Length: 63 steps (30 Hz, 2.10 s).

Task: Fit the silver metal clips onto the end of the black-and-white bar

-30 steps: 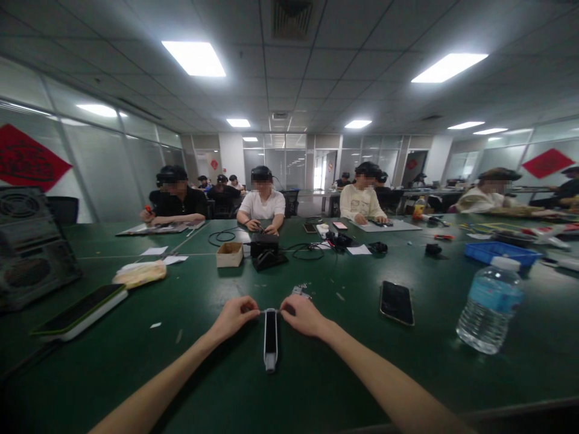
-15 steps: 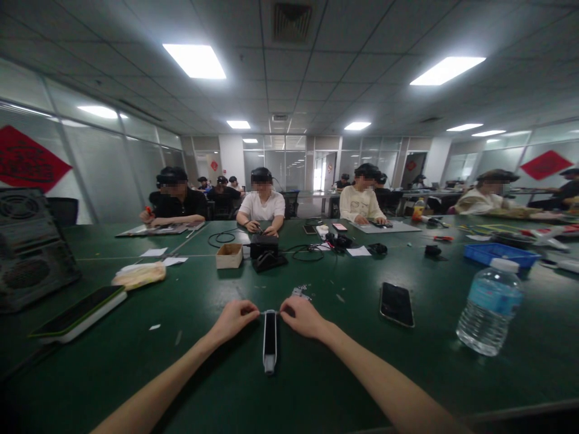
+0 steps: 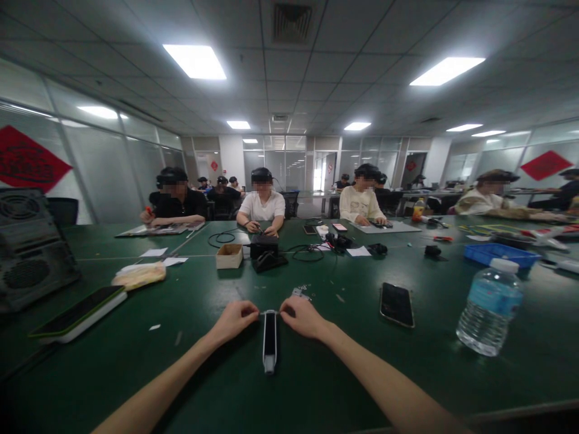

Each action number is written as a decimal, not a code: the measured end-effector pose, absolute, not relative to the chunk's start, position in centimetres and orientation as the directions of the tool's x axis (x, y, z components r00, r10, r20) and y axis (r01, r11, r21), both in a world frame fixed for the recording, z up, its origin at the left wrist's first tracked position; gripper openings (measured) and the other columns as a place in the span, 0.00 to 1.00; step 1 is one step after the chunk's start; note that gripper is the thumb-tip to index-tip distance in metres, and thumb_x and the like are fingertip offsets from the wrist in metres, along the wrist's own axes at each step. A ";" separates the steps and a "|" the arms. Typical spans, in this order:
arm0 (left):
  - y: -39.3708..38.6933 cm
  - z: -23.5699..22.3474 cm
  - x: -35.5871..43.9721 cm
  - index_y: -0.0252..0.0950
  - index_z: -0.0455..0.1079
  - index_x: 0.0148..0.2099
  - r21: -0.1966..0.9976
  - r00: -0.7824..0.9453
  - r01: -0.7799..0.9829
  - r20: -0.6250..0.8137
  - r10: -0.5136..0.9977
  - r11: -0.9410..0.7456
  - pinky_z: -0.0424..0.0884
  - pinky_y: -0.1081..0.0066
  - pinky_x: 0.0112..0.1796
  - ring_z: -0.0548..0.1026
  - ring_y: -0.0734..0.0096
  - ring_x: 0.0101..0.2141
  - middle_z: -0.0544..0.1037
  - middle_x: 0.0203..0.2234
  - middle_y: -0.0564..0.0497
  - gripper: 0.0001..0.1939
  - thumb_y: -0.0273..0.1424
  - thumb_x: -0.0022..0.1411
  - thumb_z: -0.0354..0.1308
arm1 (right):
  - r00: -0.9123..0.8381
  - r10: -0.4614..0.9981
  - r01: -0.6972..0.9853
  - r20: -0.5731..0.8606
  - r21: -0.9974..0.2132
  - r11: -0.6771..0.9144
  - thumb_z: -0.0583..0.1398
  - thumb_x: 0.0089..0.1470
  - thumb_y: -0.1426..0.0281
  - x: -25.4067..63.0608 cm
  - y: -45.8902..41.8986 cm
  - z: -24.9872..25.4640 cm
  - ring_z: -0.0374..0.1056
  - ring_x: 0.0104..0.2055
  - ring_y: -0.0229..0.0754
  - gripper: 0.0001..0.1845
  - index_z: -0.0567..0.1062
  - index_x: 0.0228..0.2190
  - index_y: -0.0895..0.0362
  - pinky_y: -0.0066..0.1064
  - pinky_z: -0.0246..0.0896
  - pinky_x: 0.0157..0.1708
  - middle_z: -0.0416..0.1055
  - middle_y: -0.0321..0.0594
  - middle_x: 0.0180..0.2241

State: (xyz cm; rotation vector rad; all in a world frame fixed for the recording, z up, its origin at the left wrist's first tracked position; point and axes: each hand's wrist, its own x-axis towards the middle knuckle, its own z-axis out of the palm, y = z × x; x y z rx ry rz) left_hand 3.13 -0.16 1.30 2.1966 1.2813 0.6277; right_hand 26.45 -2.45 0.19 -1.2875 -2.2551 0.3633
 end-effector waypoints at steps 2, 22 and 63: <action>-0.2 1.4 3.1 0.34 0.75 0.38 0.622 0.462 0.649 0.136 0.877 -0.438 0.69 0.73 0.38 0.75 0.68 0.34 0.79 0.33 0.50 0.14 0.35 0.57 0.52 | -0.417 0.863 0.721 0.285 -0.473 0.505 0.55 0.57 0.68 26.4 -2.6 0.5 0.65 0.37 0.39 0.09 0.74 0.35 0.58 0.30 0.61 0.38 0.70 0.40 0.36; 0.2 0.8 2.5 0.38 0.71 0.45 0.409 0.633 0.642 0.193 0.750 -0.648 0.67 0.73 0.39 0.73 0.69 0.36 0.76 0.38 0.51 0.12 0.28 0.61 0.51 | -0.426 0.852 0.716 0.304 -0.462 0.523 0.55 0.57 0.68 26.4 -2.7 0.5 0.65 0.35 0.39 0.09 0.74 0.34 0.58 0.30 0.61 0.37 0.71 0.39 0.34; -0.4 0.5 3.1 0.40 0.71 0.46 0.393 0.625 0.651 0.207 0.752 -0.649 0.65 0.71 0.43 0.73 0.67 0.40 0.76 0.41 0.51 0.13 0.32 0.64 0.48 | -0.459 0.839 0.690 0.293 -0.478 0.544 0.55 0.58 0.68 26.7 -2.5 0.2 0.65 0.38 0.39 0.09 0.74 0.37 0.57 0.30 0.61 0.39 0.70 0.39 0.37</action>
